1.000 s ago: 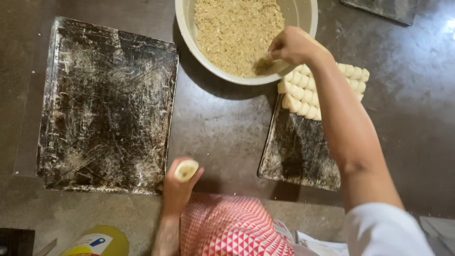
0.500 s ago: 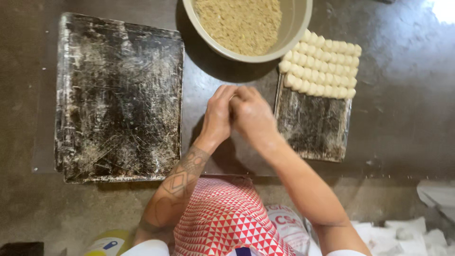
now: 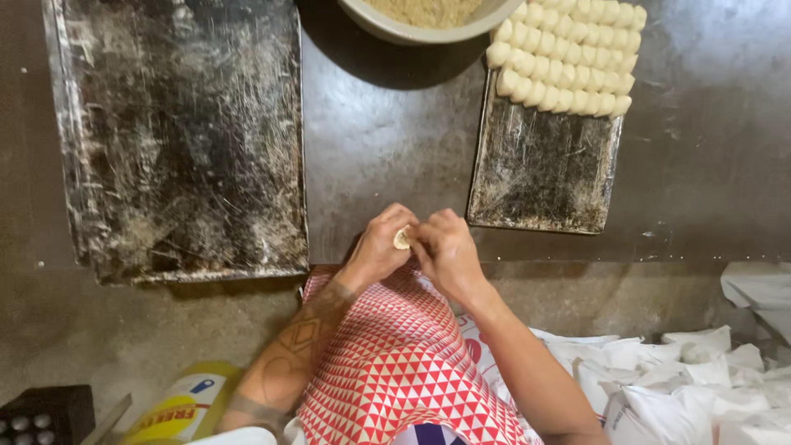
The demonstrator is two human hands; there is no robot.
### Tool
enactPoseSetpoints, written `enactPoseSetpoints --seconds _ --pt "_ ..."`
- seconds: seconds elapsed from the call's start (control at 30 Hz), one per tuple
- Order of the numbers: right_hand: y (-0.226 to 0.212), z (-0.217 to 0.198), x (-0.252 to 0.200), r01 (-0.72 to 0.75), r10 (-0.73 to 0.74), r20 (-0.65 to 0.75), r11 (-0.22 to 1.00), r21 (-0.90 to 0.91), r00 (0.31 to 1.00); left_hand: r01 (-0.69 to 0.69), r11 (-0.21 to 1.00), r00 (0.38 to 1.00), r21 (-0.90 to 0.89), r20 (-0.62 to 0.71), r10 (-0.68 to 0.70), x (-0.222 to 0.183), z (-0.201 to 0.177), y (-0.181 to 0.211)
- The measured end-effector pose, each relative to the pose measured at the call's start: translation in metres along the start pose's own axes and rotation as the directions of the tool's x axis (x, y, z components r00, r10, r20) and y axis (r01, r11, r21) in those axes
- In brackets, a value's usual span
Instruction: The person prepares filled dough buns by taking small pieces of dough, flattening them by hand, adding a spoonful of filling from a bowl, and sealing the dough into balls before placing them on a tray.
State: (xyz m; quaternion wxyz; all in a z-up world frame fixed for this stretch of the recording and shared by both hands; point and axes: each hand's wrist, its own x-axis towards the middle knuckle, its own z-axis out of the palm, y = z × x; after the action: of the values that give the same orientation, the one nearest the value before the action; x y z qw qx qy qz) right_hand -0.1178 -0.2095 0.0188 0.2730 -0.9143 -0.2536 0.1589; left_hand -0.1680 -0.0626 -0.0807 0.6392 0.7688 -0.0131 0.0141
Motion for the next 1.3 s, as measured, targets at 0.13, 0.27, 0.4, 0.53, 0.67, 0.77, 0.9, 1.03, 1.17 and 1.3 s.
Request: enactPoseSetpoints --seconds 0.13,0.27,0.4,0.53,0.67,0.77,0.9,1.03,1.17,1.3 --pt "0.031 -0.004 -0.017 0.083 -0.077 -0.030 0.940 0.332 0.997 0.080 0.971 0.997 0.227 -0.004 -0.082 -0.010 0.035 -0.036" --pt "0.058 0.015 -0.025 0.107 -0.101 -0.035 0.961 0.254 0.994 0.501 0.831 0.833 -0.240 -0.128 -0.539 -0.003 0.074 -0.046" --pt "0.096 0.047 -0.011 -0.034 0.027 0.029 0.963 0.269 0.999 -0.071 0.926 0.931 0.370 -0.308 0.195 -0.006 0.081 -0.043" --pt "0.120 0.056 -0.003 0.081 -0.087 0.016 0.972 0.222 0.996 0.030 0.591 0.937 0.806 -0.228 0.264 -0.017 0.065 -0.031" --pt "0.122 0.049 -0.003 0.130 -0.161 0.088 0.950 0.285 0.983 0.231 0.964 0.946 0.131 -0.263 -0.191 -0.022 0.057 -0.036" --pt "0.129 0.063 -0.001 0.187 -0.206 0.067 0.957 0.220 0.976 0.233 0.953 0.949 0.194 -0.262 -0.179 -0.012 0.059 -0.055" --pt "0.144 0.087 -0.003 0.288 -0.284 -0.058 0.952 0.098 0.957 0.118 0.883 0.980 0.455 -0.194 -0.032 -0.007 0.069 -0.076" --pt "0.141 0.066 0.026 0.199 -0.184 0.214 0.979 -0.053 0.959 0.175 0.844 0.969 0.506 -0.239 -0.058 -0.006 0.071 -0.060" --pt "0.125 0.043 0.056 0.030 -0.028 -0.016 0.990 0.136 0.999 0.299 0.954 0.913 -0.002 -0.290 -0.287 -0.046 0.067 -0.029" --pt "0.079 0.097 0.065 -0.020 -0.068 -0.201 0.914 -0.406 0.977 0.488 0.802 0.671 -0.345 -0.439 -0.597 -0.088 0.044 -0.029"
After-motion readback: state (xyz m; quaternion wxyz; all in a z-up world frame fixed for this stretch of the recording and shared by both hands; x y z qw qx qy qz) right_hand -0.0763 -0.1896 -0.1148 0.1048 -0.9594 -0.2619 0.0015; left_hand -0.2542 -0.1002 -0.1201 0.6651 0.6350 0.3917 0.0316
